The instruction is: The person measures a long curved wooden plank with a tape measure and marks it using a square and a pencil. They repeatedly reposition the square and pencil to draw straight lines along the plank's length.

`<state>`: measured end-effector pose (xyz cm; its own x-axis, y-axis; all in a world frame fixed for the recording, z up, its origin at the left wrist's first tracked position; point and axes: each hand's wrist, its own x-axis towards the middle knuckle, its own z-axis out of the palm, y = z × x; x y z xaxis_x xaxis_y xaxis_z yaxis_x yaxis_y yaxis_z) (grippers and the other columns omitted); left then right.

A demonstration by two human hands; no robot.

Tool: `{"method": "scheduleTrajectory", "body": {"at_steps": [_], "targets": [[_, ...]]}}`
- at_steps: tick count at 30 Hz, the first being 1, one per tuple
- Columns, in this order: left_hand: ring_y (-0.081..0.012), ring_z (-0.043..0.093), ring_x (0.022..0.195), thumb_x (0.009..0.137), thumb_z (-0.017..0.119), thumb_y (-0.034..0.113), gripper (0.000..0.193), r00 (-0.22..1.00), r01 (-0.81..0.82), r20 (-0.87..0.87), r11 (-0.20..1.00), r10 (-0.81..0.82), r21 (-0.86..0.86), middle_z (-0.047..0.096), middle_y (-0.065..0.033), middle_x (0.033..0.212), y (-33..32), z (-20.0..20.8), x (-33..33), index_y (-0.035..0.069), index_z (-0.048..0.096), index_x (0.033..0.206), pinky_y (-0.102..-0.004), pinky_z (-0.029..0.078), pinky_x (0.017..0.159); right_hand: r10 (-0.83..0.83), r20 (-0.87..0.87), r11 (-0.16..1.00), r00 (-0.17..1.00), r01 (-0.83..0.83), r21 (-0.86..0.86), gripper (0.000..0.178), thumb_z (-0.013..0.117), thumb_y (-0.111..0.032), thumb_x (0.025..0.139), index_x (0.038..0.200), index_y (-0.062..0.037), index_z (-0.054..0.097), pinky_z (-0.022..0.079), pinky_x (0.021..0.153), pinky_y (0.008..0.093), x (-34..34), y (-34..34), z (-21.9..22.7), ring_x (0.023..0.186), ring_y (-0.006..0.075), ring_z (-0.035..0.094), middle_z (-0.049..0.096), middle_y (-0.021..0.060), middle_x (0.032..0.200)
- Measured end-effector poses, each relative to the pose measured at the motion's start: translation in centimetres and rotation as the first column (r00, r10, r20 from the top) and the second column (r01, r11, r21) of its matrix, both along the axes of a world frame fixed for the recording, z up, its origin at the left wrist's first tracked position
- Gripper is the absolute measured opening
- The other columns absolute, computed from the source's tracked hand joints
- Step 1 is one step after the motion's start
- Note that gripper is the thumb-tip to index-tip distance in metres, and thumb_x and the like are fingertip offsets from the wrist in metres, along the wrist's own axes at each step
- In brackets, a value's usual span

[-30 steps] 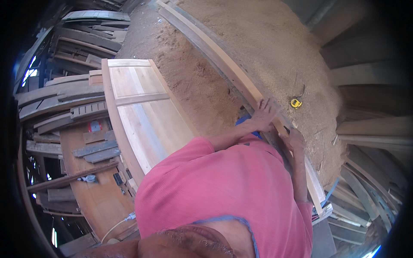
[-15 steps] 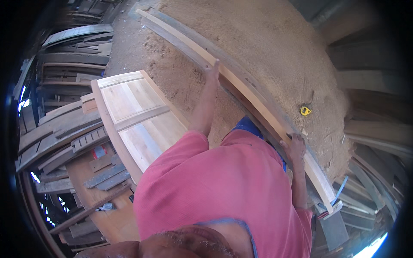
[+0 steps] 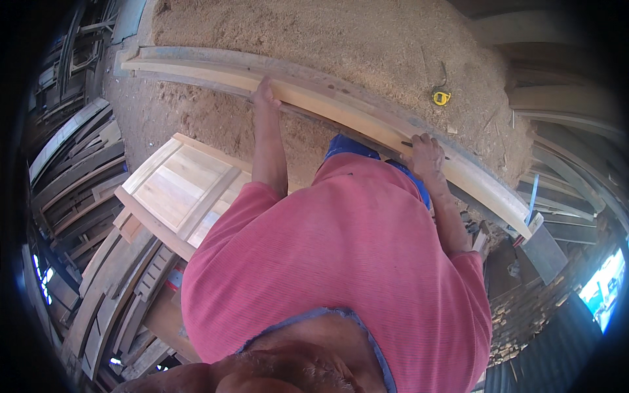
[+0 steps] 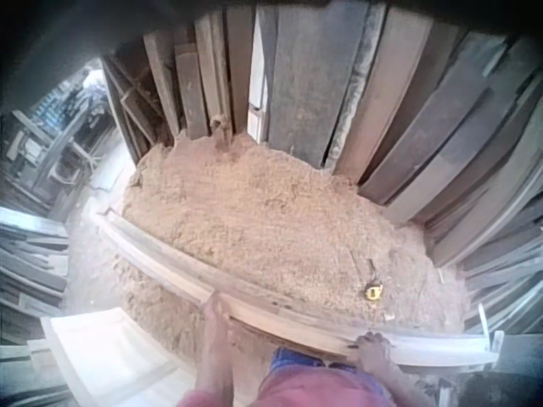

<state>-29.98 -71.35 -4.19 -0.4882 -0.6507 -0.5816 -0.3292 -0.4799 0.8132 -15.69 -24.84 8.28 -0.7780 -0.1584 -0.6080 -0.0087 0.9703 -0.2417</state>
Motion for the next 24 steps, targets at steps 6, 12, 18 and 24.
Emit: {"method": "scheduleTrajectory", "body": {"at_steps": [6,12,18,24], "targets": [[-0.0327,0.070,0.115,0.089,0.073,-0.006,0.068,0.999,0.001,-0.042,0.995,0.003,0.103,0.065,-0.0165,0.135,-1.2,0.4,1.6,0.000,0.047,0.151,-0.0497,0.063,0.090,0.048,0.002,0.998,0.999,-0.048,-0.037,0.044,0.086,-0.021,0.078,0.114,-0.0034,0.068,0.060,0.094,0.0503,0.7,-0.7,-0.8,0.110,0.0397,0.071,0.065,0.0176,0.120],[-0.0329,0.071,0.112,0.087,0.064,-0.016,0.062,0.983,-0.035,-0.172,0.982,0.068,0.188,0.065,-0.0152,0.127,1.6,2.9,7.9,0.000,0.050,0.145,-0.0483,0.063,0.092,0.011,0.008,1.000,1.000,-0.011,0.014,0.037,0.081,-0.012,0.076,0.108,-0.0019,0.067,0.062,0.089,0.0502,4.6,-0.4,-1.2,0.105,0.0402,0.073,0.063,0.0176,0.114],[-0.0324,0.071,0.105,0.085,0.067,-0.013,0.059,0.971,-0.065,-0.221,0.989,0.094,0.136,0.067,-0.0134,0.120,3.9,2.9,13.7,0.000,0.054,0.141,-0.0517,0.062,0.089,0.032,0.005,0.999,0.999,-0.032,0.004,0.029,0.076,-0.005,0.078,0.105,-0.0021,0.067,0.062,0.086,0.0503,7.8,2.0,-0.5,0.101,0.0400,0.073,0.063,0.0182,0.113],[-0.0315,0.072,0.100,0.085,0.069,-0.009,0.054,0.987,-0.117,-0.086,0.976,0.135,0.185,0.068,-0.0117,0.113,2.6,0.7,16.1,0.001,0.057,0.137,-0.0519,0.063,0.085,0.061,-0.013,0.998,0.998,-0.061,-0.009,0.027,0.075,-0.002,0.076,0.102,-0.0021,0.066,0.062,0.085,0.0498,8.4,1.9,-1.4,0.098,0.0397,0.073,0.063,0.0177,0.110]]}}
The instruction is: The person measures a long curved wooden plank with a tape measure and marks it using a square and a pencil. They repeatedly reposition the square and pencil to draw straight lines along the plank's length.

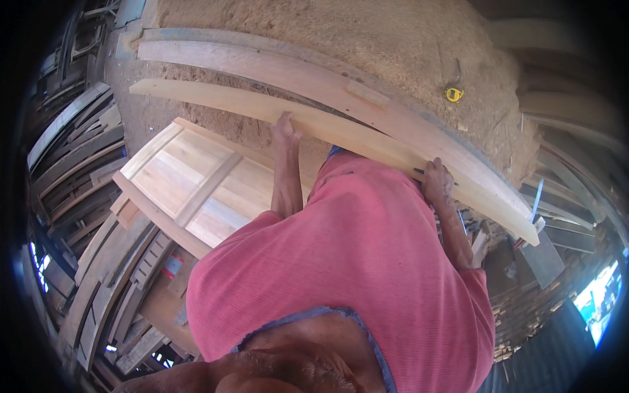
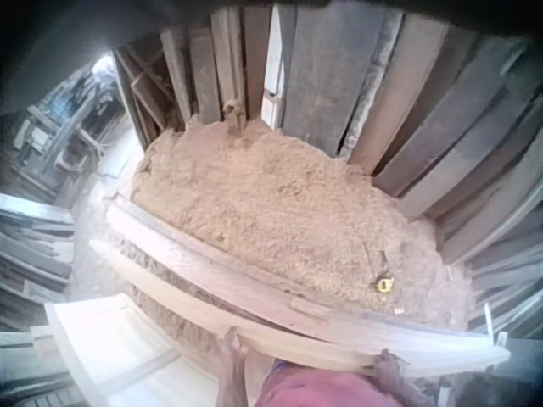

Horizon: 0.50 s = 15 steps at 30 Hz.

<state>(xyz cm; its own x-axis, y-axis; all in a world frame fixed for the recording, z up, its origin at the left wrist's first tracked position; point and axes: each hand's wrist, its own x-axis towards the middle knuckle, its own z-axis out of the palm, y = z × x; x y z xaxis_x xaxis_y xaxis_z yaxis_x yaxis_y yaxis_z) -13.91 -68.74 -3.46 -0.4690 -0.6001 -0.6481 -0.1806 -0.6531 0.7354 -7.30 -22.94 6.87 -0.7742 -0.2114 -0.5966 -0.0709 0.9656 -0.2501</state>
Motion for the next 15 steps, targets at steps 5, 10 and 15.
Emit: {"method": "scheduleTrajectory", "body": {"at_steps": [5,10,15], "targets": [[-0.0325,0.073,0.102,0.085,0.070,-0.009,0.054,0.999,0.037,0.016,0.999,-0.037,0.027,0.068,-0.0124,0.116,-0.5,-1.0,-0.2,0.002,0.058,0.137,-0.0537,0.063,0.086,-0.003,0.019,1.000,1.000,0.003,0.028,0.026,0.077,-0.004,0.078,0.102,-0.0021,0.067,0.062,0.085,0.0490,0.5,0.0,-0.1,0.099,0.0389,0.073,0.064,0.0172,0.110],[-0.0327,0.073,0.105,0.083,0.069,-0.014,0.061,0.999,0.038,0.015,0.999,-0.039,0.023,0.069,-0.0128,0.122,0.2,-1.3,-1.9,-0.001,0.055,0.141,-0.0504,0.062,0.090,-0.034,0.058,0.997,0.998,0.031,0.064,0.032,0.084,-0.014,0.080,0.104,-0.0021,0.067,0.063,0.085,0.0489,0.7,-0.2,-0.8,0.101,0.0398,0.074,0.064,0.0176,0.112],[-0.0332,0.072,0.109,0.081,0.070,-0.013,0.061,1.000,0.010,0.006,1.000,-0.010,-0.011,0.068,-0.0132,0.124,0.8,-1.0,-2.5,-0.002,0.056,0.139,-0.0503,0.062,0.092,-0.034,0.063,0.999,0.997,0.033,0.028,0.050,0.091,-0.037,0.080,0.107,-0.0017,0.066,0.062,0.082,0.0507,0.5,-0.3,-2.2,0.099,0.0401,0.074,0.064,0.0192,0.113]]}}
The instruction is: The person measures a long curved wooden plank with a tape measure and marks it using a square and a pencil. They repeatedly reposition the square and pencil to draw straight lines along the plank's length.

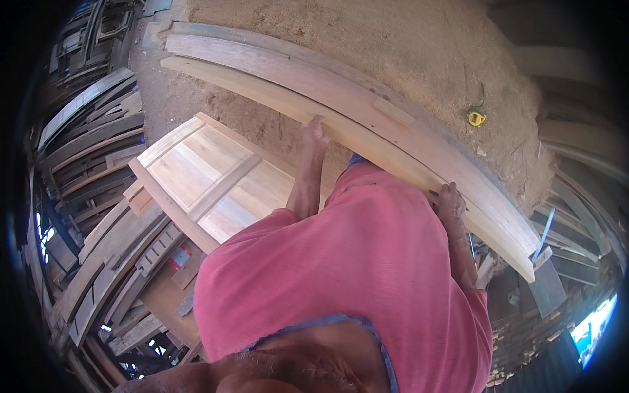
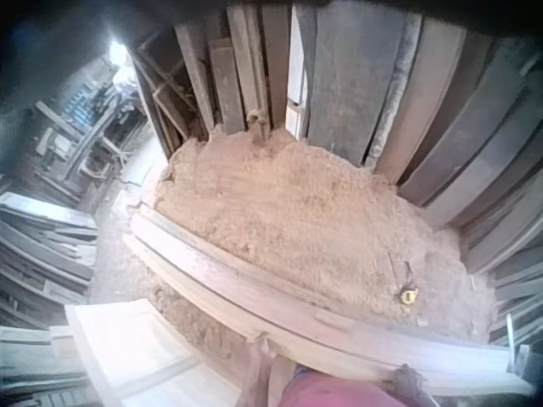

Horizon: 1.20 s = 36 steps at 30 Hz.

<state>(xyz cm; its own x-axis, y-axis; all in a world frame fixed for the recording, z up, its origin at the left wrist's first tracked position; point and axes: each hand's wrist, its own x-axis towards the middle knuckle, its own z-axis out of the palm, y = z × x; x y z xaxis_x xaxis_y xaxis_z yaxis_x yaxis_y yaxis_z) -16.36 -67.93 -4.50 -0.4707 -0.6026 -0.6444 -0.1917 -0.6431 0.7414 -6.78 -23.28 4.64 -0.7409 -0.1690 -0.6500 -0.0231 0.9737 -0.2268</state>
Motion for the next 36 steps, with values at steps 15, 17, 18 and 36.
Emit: {"method": "scheduleTrajectory", "body": {"at_steps": [15,17,18,36], "targets": [[-0.0347,0.072,0.104,0.083,0.069,-0.012,0.063,0.984,0.043,0.163,0.986,-0.070,0.163,0.067,-0.0136,0.121,-1.5,0.2,-0.7,0.005,0.053,0.142,-0.0577,0.064,0.086,-0.114,-0.100,0.993,0.988,0.112,-0.025,0.045,0.090,-0.033,0.081,0.104,-0.0019,0.066,0.060,0.082,0.0524,0.5,-0.6,1.5,0.102,0.0405,0.071,0.064,0.0178,0.109],[-0.0344,0.072,0.103,0.083,0.069,-0.012,0.062,0.989,0.041,0.129,0.978,-0.068,0.202,0.068,-0.0128,0.119,-1.9,-0.3,-0.7,0.006,0.054,0.141,-0.0572,0.064,0.084,-0.150,-0.140,0.988,0.979,0.143,-0.058,0.045,0.089,-0.033,0.081,0.104,-0.0021,0.066,0.060,0.081,0.0523,0.4,-0.7,1.9,0.101,0.0404,0.071,0.064,0.0174,0.108],[-0.0343,0.072,0.102,0.083,0.069,-0.012,0.062,0.989,0.044,0.127,0.978,-0.071,0.206,0.068,-0.0126,0.118,-1.9,-0.5,-0.9,0.006,0.054,0.141,-0.0569,0.064,0.083,-0.148,-0.159,0.989,0.976,0.143,-0.044,0.044,0.089,-0.034,0.082,0.104,-0.0022,0.066,0.060,0.081,0.0527,0.3,-0.7,2.1,0.101,0.0403,0.071,0.064,0.0173,0.109],[-0.0491,0.052,0.141,0.081,0.090,0.050,0.102,0.664,0.629,0.728,-0.400,-0.170,-0.667,0.054,-0.0297,0.154,-1.8,5.5,-10.5,0.005,0.043,0.160,-0.0575,0.038,0.121,-0.098,-0.058,0.990,0.993,0.103,0.092,0.036,0.081,-0.010,0.077,0.112,-0.0030,0.074,0.063,0.089,0.0487,-3.3,0.1,1.3,0.106,0.0377,0.076,0.069,0.0200,0.116]]}}
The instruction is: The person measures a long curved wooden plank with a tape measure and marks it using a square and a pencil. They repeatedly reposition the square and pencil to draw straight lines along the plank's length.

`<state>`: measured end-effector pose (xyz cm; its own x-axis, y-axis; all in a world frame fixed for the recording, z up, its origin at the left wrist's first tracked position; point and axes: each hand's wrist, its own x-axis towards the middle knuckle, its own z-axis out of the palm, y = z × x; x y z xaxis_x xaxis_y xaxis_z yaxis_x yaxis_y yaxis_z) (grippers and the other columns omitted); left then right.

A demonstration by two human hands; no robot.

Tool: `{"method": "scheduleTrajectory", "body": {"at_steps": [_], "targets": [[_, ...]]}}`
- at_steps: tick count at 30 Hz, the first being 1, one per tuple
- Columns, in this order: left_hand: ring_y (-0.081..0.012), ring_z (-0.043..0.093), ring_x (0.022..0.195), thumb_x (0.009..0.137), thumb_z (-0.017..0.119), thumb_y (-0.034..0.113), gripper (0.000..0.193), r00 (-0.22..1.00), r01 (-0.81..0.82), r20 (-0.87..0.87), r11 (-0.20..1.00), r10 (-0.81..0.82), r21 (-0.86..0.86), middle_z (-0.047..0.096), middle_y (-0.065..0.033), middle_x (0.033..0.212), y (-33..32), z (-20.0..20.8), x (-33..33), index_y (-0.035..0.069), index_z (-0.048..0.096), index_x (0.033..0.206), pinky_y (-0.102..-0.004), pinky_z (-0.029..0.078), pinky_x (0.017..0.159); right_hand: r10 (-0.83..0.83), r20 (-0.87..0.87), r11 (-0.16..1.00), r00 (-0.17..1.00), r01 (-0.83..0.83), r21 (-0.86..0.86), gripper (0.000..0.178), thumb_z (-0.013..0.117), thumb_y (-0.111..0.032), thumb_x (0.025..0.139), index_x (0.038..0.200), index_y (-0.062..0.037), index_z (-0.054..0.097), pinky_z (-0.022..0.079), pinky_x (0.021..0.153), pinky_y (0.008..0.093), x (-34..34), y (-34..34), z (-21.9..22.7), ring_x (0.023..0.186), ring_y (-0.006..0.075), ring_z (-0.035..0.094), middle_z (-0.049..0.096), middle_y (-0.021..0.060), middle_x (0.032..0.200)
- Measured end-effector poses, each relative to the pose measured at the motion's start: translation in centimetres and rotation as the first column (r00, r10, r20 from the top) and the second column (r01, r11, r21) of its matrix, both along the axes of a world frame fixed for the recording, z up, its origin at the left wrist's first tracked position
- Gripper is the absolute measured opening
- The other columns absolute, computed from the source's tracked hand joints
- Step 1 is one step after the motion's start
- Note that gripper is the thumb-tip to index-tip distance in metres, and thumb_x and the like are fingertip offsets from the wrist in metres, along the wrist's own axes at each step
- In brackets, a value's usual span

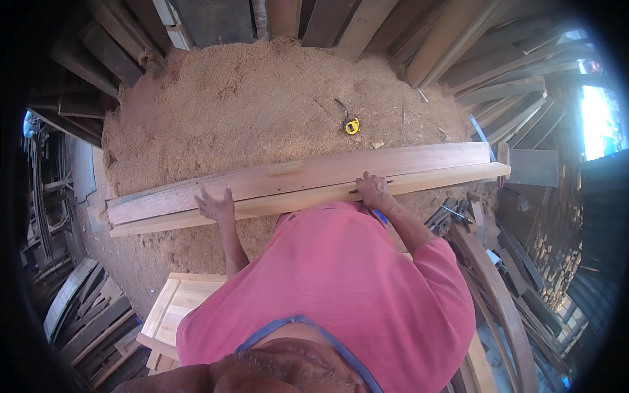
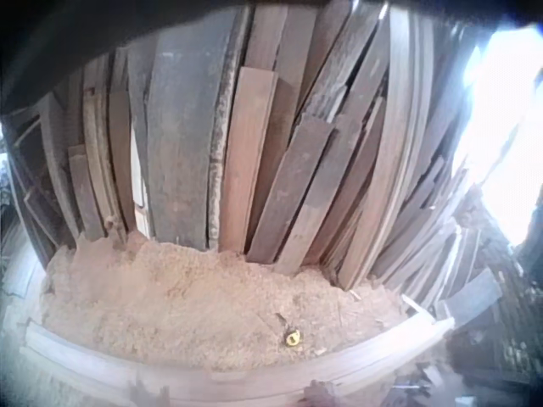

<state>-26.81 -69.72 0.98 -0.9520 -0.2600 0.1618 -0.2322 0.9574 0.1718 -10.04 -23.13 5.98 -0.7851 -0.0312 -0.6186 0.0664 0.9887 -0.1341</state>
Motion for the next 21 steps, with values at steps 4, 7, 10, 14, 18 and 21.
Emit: {"method": "scheduleTrajectory", "body": {"at_steps": [4,7,10,14,18,21], "targets": [[-0.0501,0.039,0.153,0.083,0.087,0.046,0.102,0.685,0.418,0.450,0.815,-0.572,0.400,0.042,-0.0245,0.168,6.0,-0.4,-5.6,0.012,0.038,0.165,-0.0581,0.026,0.130,-0.044,0.148,0.999,0.988,0.046,-0.010,0.053,0.090,-0.024,0.075,0.121,-0.0037,0.075,0.062,0.097,0.0496,-1.8,0.0,0.3,0.116,0.0403,0.073,0.070,0.0231,0.126],[-0.0474,0.034,0.156,0.082,0.088,0.045,0.106,0.366,0.594,0.681,0.722,-0.635,0.354,0.040,-0.0215,0.169,11.9,-1.3,-5.5,0.016,0.034,0.167,-0.0593,0.024,0.131,-0.077,0.315,0.997,0.946,0.083,-0.003,0.058,0.091,-0.033,0.076,0.125,-0.0048,0.076,0.059,0.103,0.0482,-3.4,-0.2,0.6,0.122,0.0399,0.071,0.069,0.0238,0.133],[-0.0452,0.033,0.157,0.079,0.091,0.048,0.112,0.204,0.719,0.792,0.637,-0.576,0.278,0.038,-0.0217,0.169,15.1,-1.9,-4.3,0.015,0.031,0.167,-0.0598,0.024,0.131,-0.186,0.226,0.975,0.956,0.209,-0.080,0.058,0.089,-0.037,0.078,0.124,-0.0050,0.077,0.058,0.105,0.0473,-2.9,-1.1,0.9,0.124,0.0388,0.070,0.070,0.0229,0.135],[-0.0435,0.037,0.154,0.076,0.093,0.050,0.117,0.176,0.751,0.789,0.599,-0.589,0.279,0.041,-0.0249,0.163,16.0,-2.0,-4.5,0.013,0.029,0.167,-0.0601,0.026,0.129,-0.270,0.207,0.944,0.940,0.300,-0.134,0.057,0.088,-0.041,0.078,0.122,-0.0062,0.078,0.057,0.105,0.0473,-2.3,-1.9,1.0,0.124,0.0384,0.070,0.071,0.0221,0.133],[-0.0456,0.041,0.150,0.074,0.094,0.051,0.122,0.114,0.772,0.831,0.575,-0.545,0.272,0.041,-0.0258,0.161,16.7,-1.4,-5.6,0.011,0.027,0.168,-0.0575,0.030,0.128,-0.275,0.240,0.929,0.931,0.322,-0.181,0.056,0.088,-0.042,0.079,0.122,-0.0075,0.078,0.055,0.108,0.0464,-2.2,-2.0,0.4,0.126,0.0378,0.068,0.071,0.0207,0.133],[-0.0443,0.035,0.155,0.075,0.094,0.050,0.123,0.056,0.750,0.865,0.593,-0.498,0.293,0.039,-0.0260,0.164,17.9,-1.2,-6.5,0.014,0.025,0.169,-0.0542,0.032,0.128,-0.252,0.271,0.926,0.929,0.313,-0.211,0.059,0.087,-0.044,0.080,0.124,-0.0073,0.077,0.055,0.109,0.0462,-1.9,-1.8,-0.7,0.129,0.0372,0.067,0.071,0.0194,0.135]]}}
